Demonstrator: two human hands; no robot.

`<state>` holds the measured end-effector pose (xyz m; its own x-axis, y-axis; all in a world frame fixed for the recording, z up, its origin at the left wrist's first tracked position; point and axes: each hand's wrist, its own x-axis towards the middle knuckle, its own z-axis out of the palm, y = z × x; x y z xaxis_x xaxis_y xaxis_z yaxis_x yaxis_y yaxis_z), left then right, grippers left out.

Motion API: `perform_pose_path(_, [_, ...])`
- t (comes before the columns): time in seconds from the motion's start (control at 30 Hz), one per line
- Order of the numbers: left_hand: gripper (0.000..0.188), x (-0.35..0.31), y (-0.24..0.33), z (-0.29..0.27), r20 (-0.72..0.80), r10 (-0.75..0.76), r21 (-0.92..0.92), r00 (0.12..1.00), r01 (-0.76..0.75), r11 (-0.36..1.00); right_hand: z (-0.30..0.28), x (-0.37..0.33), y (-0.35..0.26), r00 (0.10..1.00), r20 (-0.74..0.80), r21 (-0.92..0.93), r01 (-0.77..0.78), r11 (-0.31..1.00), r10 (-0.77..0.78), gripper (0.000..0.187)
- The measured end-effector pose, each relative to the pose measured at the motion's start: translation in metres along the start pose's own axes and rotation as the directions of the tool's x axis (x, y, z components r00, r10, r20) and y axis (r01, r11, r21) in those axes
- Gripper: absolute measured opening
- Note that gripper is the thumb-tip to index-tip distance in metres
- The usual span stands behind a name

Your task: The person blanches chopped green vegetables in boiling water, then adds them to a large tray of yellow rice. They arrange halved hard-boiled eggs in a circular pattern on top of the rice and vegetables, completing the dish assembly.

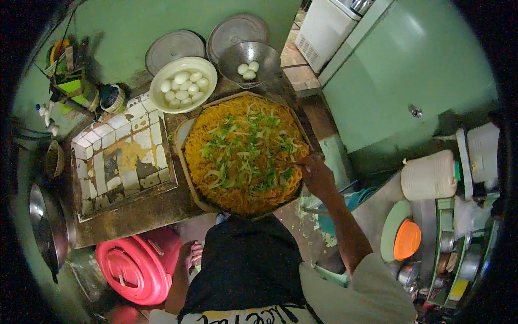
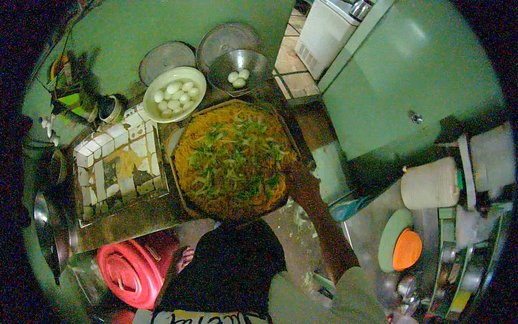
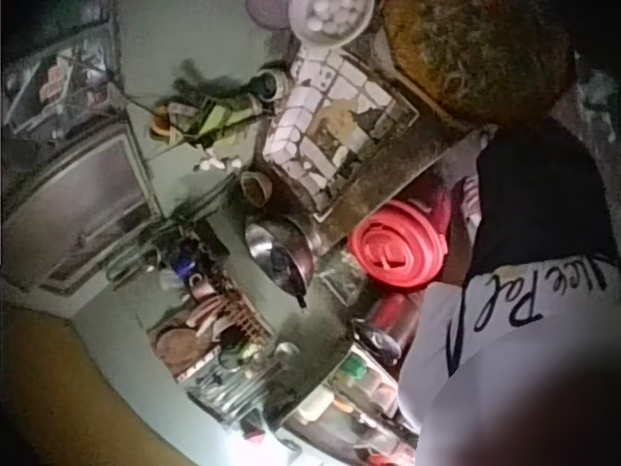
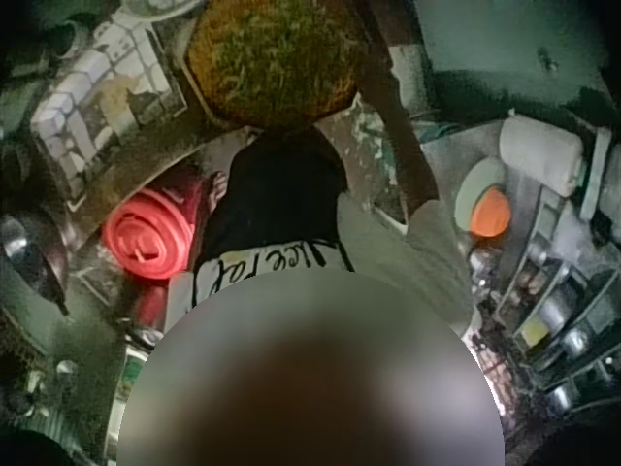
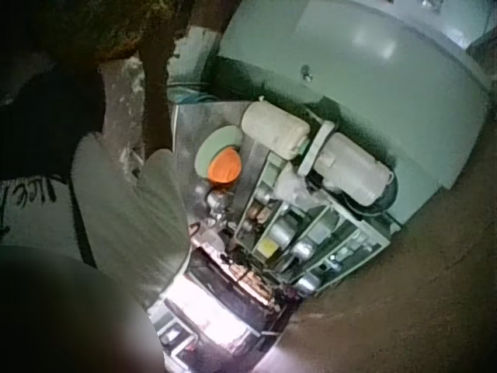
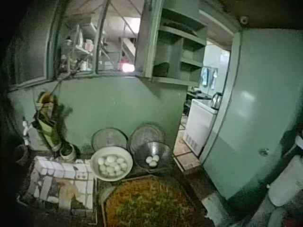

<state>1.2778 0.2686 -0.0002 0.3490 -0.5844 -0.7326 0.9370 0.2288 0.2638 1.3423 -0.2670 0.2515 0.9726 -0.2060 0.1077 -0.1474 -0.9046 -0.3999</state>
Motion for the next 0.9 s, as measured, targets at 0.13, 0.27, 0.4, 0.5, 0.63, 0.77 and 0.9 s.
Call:
perform_pose_path(0.13, [0.024,0.007,0.006,-0.021,0.514,0.023,-0.325,0.857,0.170,0.930,0.000,-0.041,-0.021,0.995,-0.092,0.092,-0.033,0.995,0.042,0.013])
perform_pose_path(0.27, [0.045,0.003,0.019,-0.038,-0.255,0.006,0.392,0.967,0.098,0.915,-0.001,-0.083,-0.040,0.983,0.058,0.098,-0.179,0.979,0.174,0.017])
perform_pose_path(0.4, [0.053,-0.015,0.035,-0.045,-0.290,0.002,0.508,0.957,0.151,0.848,0.003,-0.104,-0.063,0.986,-0.001,-0.007,-0.168,0.986,0.168,0.021])
perform_pose_path(0.5, [0.055,-0.022,0.050,-0.053,-0.263,0.034,0.560,0.964,0.124,0.819,0.000,-0.119,-0.084,0.939,0.077,0.056,-0.339,0.939,0.334,0.022])
perform_pose_path(0.63, [0.053,-0.016,0.057,-0.073,-0.348,0.008,0.554,0.937,0.199,0.808,0.009,-0.134,-0.102,0.937,0.009,0.068,-0.350,0.934,0.350,0.018])
perform_pose_path(0.77, [0.050,-0.020,0.057,-0.093,-0.300,0.026,0.532,0.953,0.145,0.834,0.014,-0.150,-0.108,0.893,0.113,0.111,-0.447,0.888,0.435,0.019])
perform_pose_path(0.9, [0.047,-0.025,0.051,-0.098,-0.213,-0.088,0.318,0.973,0.154,0.935,0.006,-0.165,-0.111,0.649,0.404,0.326,-0.761,0.561,0.645,0.025])
